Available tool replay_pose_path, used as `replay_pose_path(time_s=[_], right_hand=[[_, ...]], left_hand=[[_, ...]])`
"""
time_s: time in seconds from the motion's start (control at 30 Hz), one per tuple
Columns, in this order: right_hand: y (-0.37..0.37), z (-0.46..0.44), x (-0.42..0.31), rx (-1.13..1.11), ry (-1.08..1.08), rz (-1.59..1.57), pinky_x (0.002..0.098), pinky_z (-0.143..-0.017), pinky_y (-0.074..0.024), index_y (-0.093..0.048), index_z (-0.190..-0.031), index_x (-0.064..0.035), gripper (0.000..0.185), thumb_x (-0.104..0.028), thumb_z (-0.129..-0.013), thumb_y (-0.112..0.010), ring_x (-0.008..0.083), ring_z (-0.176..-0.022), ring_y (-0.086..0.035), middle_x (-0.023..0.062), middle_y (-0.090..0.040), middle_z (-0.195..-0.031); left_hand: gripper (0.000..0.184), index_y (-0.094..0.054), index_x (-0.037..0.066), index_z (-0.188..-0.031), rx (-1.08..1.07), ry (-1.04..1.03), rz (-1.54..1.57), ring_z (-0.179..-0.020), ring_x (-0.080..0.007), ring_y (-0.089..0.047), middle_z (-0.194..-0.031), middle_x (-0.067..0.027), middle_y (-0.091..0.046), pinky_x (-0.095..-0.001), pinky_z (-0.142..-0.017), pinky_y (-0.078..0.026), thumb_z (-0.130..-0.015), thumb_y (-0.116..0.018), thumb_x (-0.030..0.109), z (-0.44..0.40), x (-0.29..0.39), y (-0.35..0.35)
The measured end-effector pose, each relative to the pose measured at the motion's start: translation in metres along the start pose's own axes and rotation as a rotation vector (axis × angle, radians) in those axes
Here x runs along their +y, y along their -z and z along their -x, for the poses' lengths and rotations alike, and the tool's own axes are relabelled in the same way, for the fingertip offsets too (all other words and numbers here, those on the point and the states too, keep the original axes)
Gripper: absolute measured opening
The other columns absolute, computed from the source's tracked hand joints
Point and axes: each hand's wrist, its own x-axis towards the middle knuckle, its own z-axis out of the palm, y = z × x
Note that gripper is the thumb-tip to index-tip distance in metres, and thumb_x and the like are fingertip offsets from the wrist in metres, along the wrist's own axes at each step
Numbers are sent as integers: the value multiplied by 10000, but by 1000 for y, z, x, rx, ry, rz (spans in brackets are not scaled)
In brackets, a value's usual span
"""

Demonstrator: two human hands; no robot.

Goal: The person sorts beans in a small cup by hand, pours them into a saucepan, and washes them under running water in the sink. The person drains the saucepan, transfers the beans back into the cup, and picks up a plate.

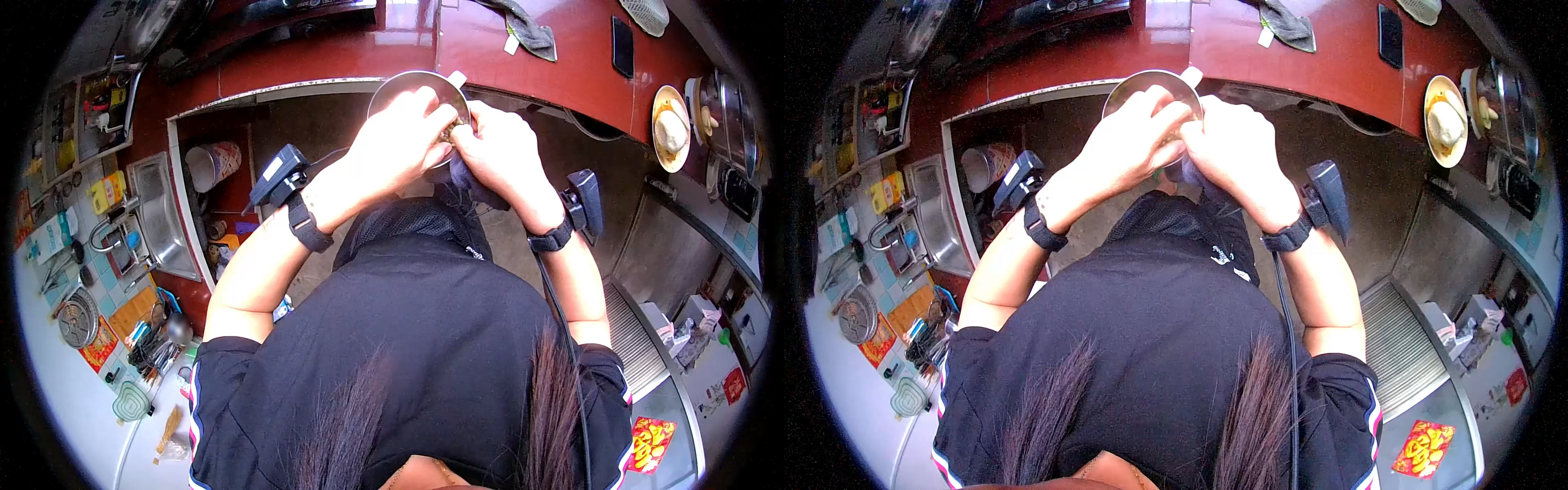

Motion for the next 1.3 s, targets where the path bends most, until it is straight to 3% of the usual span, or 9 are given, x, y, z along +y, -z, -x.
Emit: replay_pose_path(time_s=[0.2, 0.4, 0.57, 0.67, 0.8, 0.93, 1.1, 1.2, 1.3], right_hand=[[-1, -1, -3, -25, -4, 11, 470, -785, -569, -694, -999, -60, 335, -338, -874, -554, 367, -828, -715, 203, -719, -865], [5, -5, -12, -49, -48, -15, 480, -783, -568, -690, -980, -51, 338, -339, -882, -543, 382, -826, -712, 216, -713, -852], [6, -6, -7, -60, -56, -22, 479, -777, -569, -693, -961, -51, 329, -327, -879, -536, 381, -807, -713, 213, -711, -832], [6, -5, -6, -55, -49, -44, 474, -779, -568, -694, -962, -48, 330, -325, -878, -535, 375, -804, -713, 211, -710, -829], [6, -6, -7, -43, -42, -40, 469, -778, -567, -695, -969, -47, 332, -324, -881, -535, 370, -806, -714, 209, -711, -829], [7, -7, -6, -9, -29, -49, 471, -774, -566, -693, -972, -49, 329, -325, -890, -534, 369, -810, -712, 210, -711, -834], [0, -5, -9, -34, -5, -25, 476, -781, -565, -693, -970, -46, 338, -336, -894, -538, 373, -817, -712, 208, -713, -846], [-2, -4, -8, -63, -46, -33, 448, -783, -548, -694, -1029, -52, 336, -326, -884, -566, 382, -844, -696, 206, -706, -880], [2, -4, -11, -88, -76, -49, 458, -798, -552, -695, -1000, -49, 350, -348, -882, -557, 376, -864, -702, 207, -712, -888]], left_hand=[[275, -620, 95, -1140, -20, 62, 13, -927, -318, -651, -1031, -128, -610, -393, -804, -544, -881, -691, 155, 1, -13, -8], [144, -684, 63, -1008, 197, 128, 65, -859, -308, -704, -933, -138, -694, -380, -765, -564, -882, -699, 130, -7, -13, 8], [187, -683, 61, -1123, 211, 206, 164, -881, -257, -745, -940, -148, -736, -353, -769, -578, -949, -614, 70, -13, -11, 22], [201, -671, 57, -1148, 179, 257, 229, -895, -271, -746, -944, -144, -740, -348, -765, -578, -963, -593, 58, -13, -10, 30], [283, -641, 43, -1206, 115, 113, 245, -1036, -311, -698, -1149, -186, -689, -378, -880, -564, -924, -627, 71, -5, -18, 37], [530, -573, 46, -1311, 6, -2, -24, -1276, -337, -540, -1395, -168, -532, -411, -1070, -451, -820, -746, 146, 3, -11, 32], [459, -599, 61, -1239, 46, -60, -113, -1079, -323, -599, -1181, -143, -578, -406, -951, -504, -804, -738, 110, -1, -6, 23], [412, -613, 31, -1093, -8, -15, -127, -1058, -330, -591, -1072, -148, -586, -417, -916, -512, -715, -761, 100, -5, -10, 15], [200, -655, 73, -1068, 23, 19, -104, -925, -332, -656, -987, -126, -649, -391, -827, -541, -871, -669, 100, -7, -19, 12]])
